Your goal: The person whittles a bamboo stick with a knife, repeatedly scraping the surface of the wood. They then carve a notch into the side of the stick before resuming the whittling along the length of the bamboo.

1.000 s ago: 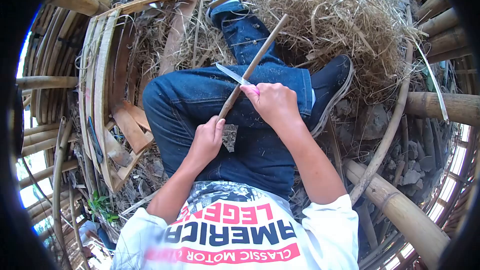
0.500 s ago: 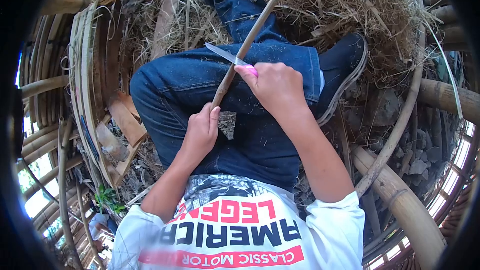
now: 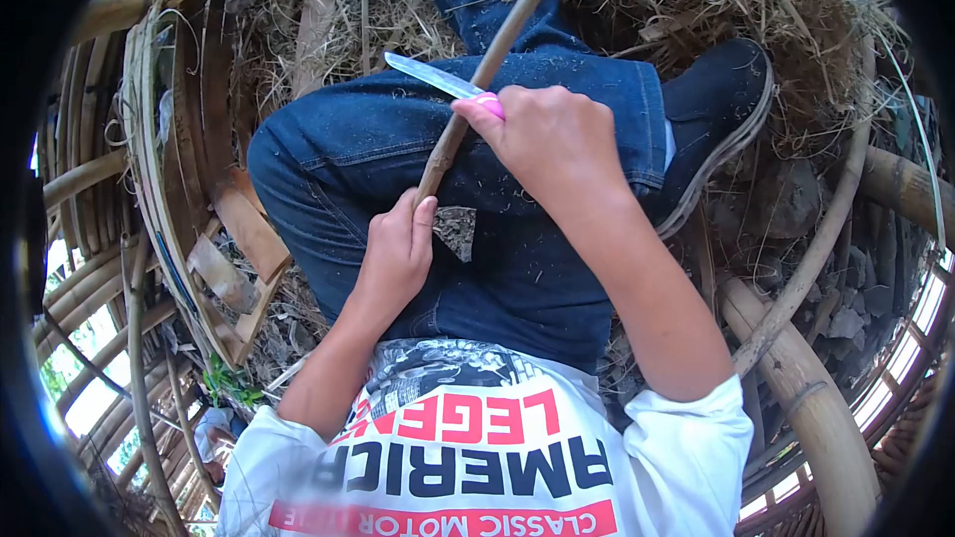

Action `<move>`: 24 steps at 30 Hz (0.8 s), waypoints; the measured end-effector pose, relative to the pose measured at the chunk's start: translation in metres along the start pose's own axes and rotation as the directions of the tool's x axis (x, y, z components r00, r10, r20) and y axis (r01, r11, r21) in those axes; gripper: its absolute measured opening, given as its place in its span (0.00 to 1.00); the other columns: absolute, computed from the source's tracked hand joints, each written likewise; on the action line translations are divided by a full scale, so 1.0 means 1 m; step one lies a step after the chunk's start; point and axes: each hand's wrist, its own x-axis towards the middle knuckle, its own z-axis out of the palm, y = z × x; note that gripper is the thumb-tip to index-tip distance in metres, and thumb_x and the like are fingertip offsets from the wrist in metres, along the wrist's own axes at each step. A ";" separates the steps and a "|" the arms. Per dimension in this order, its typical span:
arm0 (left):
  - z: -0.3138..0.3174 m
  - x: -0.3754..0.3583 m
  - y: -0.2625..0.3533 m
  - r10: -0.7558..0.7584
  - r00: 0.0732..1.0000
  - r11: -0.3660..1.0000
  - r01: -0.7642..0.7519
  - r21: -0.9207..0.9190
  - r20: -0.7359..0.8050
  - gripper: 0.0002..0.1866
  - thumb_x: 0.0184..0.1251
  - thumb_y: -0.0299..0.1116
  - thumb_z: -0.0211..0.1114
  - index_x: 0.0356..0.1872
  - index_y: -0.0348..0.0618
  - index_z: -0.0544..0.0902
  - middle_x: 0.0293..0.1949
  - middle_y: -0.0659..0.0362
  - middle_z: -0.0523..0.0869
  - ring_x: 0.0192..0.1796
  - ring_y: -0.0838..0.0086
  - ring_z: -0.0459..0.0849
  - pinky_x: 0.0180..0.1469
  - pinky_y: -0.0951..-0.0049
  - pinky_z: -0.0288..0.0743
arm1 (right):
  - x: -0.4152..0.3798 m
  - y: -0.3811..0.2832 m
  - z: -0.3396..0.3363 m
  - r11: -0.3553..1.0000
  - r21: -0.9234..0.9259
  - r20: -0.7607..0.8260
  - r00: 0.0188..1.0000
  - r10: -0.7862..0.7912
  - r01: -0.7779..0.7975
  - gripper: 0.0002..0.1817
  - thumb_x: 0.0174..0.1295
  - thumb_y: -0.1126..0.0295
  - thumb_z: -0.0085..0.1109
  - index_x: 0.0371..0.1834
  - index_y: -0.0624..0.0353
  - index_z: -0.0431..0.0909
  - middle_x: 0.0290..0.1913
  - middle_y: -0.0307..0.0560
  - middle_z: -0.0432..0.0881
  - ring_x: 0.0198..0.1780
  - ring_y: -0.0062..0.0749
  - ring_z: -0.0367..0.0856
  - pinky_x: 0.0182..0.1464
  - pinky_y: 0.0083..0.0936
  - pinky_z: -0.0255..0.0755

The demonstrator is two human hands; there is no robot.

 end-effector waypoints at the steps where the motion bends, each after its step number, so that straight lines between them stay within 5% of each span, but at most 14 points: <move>1: -0.001 0.000 0.001 -0.009 1.000 1.000 0.009 0.007 0.008 0.12 0.75 0.32 0.52 0.35 0.33 0.74 0.18 0.39 0.76 0.25 0.42 0.79 0.26 0.51 0.67 | -0.002 0.003 -0.001 1.000 0.008 0.006 1.000 -0.002 0.002 0.30 0.64 0.39 0.51 0.23 0.56 0.84 0.18 0.51 0.81 0.22 0.45 0.84 0.24 0.36 0.77; 13: -0.001 0.001 -0.003 -0.023 0.999 0.999 0.024 -0.029 0.024 0.16 0.78 0.36 0.49 0.33 0.32 0.73 0.17 0.45 0.71 0.19 0.51 0.73 0.24 0.60 0.63 | -0.002 0.016 -0.006 0.997 0.044 0.074 0.995 -0.070 0.067 0.28 0.68 0.44 0.49 0.27 0.59 0.82 0.20 0.54 0.81 0.25 0.49 0.84 0.27 0.38 0.77; 16: -0.002 0.003 0.000 -0.067 0.997 0.997 0.068 -0.027 0.037 0.12 0.75 0.32 0.53 0.33 0.33 0.74 0.18 0.40 0.76 0.25 0.43 0.79 0.25 0.52 0.66 | 0.000 0.020 -0.010 0.988 0.103 0.115 0.985 -0.126 0.114 0.27 0.70 0.47 0.49 0.29 0.60 0.82 0.21 0.56 0.81 0.26 0.52 0.83 0.28 0.41 0.77; 24: -0.001 0.001 -0.003 -0.034 0.999 0.999 0.034 -0.022 0.009 0.14 0.76 0.34 0.51 0.34 0.32 0.74 0.18 0.42 0.74 0.23 0.46 0.77 0.25 0.56 0.65 | 0.001 0.018 -0.016 0.980 0.174 0.150 0.981 -0.125 0.099 0.25 0.71 0.50 0.49 0.27 0.61 0.82 0.23 0.58 0.82 0.28 0.55 0.83 0.31 0.43 0.77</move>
